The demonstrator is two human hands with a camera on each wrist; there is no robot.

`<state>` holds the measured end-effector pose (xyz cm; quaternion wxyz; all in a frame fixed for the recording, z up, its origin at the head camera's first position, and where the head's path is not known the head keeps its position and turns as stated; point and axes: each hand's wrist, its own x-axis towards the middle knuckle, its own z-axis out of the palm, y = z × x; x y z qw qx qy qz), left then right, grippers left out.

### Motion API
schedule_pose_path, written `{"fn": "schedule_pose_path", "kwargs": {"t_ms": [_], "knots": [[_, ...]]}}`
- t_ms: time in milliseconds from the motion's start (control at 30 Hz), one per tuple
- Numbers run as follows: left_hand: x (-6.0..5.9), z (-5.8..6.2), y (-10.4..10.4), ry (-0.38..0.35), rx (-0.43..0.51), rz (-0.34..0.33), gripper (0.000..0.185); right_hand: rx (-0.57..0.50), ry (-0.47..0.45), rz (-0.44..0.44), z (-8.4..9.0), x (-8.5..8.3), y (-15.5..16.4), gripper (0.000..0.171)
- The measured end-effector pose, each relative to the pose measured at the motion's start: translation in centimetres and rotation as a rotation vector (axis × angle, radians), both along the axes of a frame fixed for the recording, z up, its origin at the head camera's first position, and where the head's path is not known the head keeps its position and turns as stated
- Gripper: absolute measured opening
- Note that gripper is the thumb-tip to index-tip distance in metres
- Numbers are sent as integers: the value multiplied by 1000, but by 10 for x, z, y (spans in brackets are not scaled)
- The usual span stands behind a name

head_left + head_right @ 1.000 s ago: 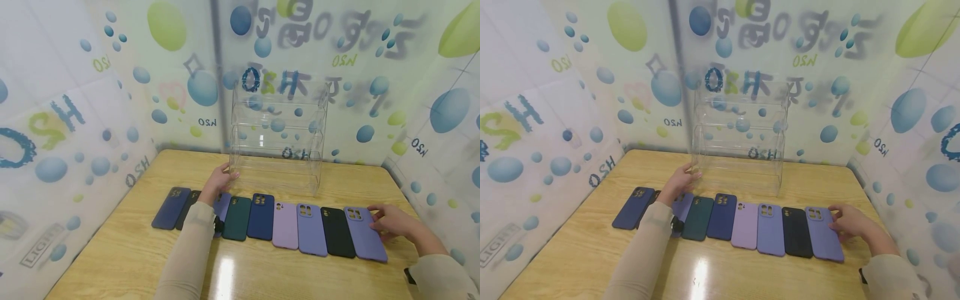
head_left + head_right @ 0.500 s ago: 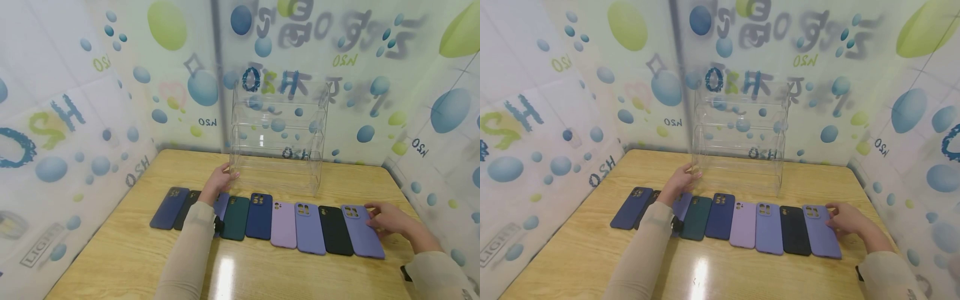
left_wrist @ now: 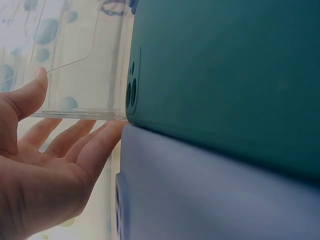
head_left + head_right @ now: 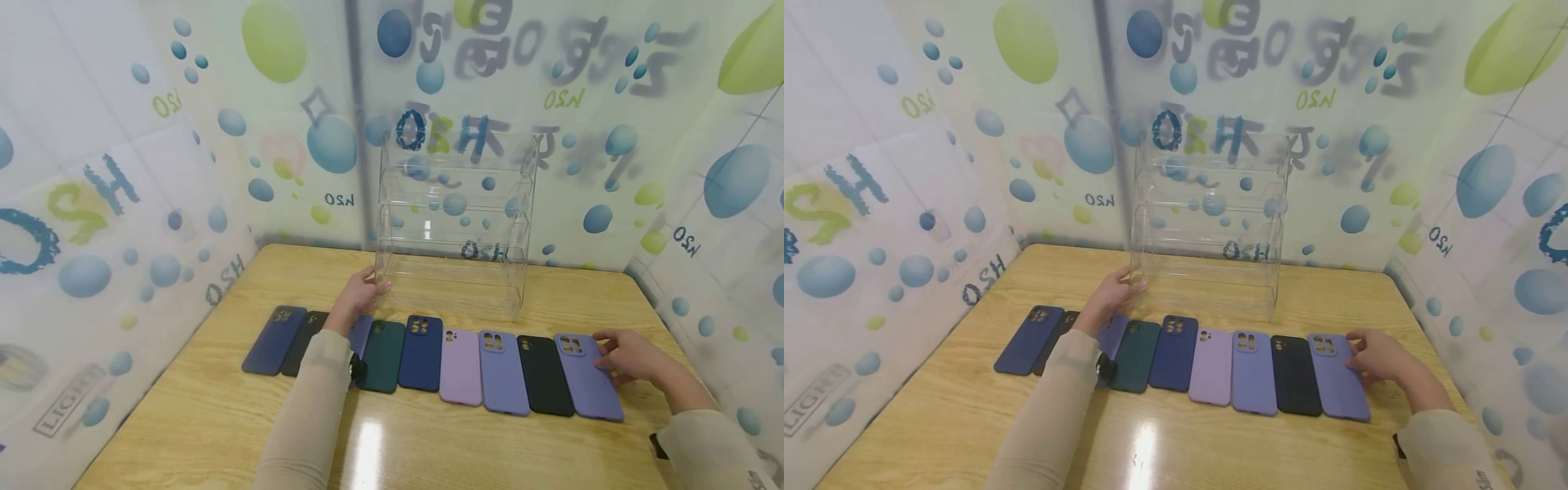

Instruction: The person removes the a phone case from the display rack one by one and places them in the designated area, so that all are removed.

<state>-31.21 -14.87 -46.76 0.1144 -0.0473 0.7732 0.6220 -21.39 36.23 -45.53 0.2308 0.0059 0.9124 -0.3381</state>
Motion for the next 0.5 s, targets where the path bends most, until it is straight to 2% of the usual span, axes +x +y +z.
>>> {"fn": "schedule_pose_path", "kwargs": {"t_ms": [500], "knots": [[-2, -2, 1, 1, -3, 5, 66, 39, 62, 10, -4, 2, -9, 66]]}}
